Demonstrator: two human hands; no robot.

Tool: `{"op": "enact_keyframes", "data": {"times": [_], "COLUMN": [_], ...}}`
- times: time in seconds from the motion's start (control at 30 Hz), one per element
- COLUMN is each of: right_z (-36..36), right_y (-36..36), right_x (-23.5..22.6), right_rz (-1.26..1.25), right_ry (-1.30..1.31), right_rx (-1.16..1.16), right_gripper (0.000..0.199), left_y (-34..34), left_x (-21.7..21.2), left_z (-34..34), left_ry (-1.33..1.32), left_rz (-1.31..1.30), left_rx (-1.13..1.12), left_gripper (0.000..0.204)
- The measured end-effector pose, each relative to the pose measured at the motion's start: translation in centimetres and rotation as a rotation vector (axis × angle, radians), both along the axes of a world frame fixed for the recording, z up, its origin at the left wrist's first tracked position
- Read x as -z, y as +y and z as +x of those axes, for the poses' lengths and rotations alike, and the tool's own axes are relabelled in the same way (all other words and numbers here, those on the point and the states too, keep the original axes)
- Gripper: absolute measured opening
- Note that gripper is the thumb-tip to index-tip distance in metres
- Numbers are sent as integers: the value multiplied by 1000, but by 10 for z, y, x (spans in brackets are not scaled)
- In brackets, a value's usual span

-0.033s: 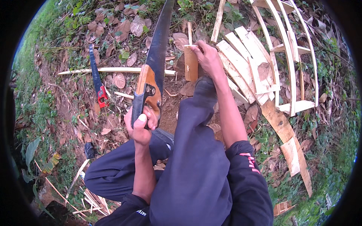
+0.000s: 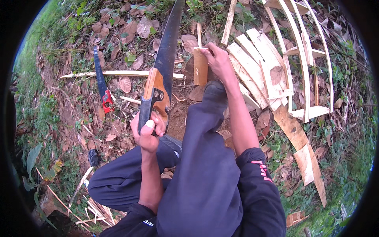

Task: The person sits on the ground and uses a hand saw to cut a small wooden piece, then fits it into a wooden frame structure. The person handles the saw and wood pieces directly, adjusting the frame to test the fit.

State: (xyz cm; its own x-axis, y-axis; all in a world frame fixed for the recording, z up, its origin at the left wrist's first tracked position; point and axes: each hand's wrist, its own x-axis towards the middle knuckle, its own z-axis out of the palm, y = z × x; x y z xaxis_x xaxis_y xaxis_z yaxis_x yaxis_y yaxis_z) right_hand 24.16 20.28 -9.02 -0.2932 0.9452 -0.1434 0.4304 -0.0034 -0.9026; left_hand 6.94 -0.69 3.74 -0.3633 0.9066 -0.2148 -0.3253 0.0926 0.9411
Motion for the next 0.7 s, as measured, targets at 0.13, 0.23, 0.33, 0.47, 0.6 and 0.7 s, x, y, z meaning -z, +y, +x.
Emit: {"op": "enact_keyframes", "data": {"times": [0.13,0.23,0.33,0.47,0.6,0.7], "right_z": [3,-2,-8,-11,-8,-7], "right_y": [3,-2,-6,-8,-8,-11], "right_x": [3,-3,-7,-5,1,2], "right_rz": [84,102,114,144,170,180], "right_ry": [24,-18,60,106,134,150], "right_rx": [-14,-30,5,47,69,151], "right_gripper": [28,28,27,23,23,24], "left_y": [4,4,12,10,6,8], "left_x": [-7,-4,-5,-2,1,-3], "left_z": [6,5,4,9,18,25], "left_ry": [-31,-34,12,48,80,98], "left_rz": [-42,-34,-53,-55,-1,-21], "left_rx": [5,5,-8,4,52,64], "left_gripper": [31,29,28,26,25,23]}}
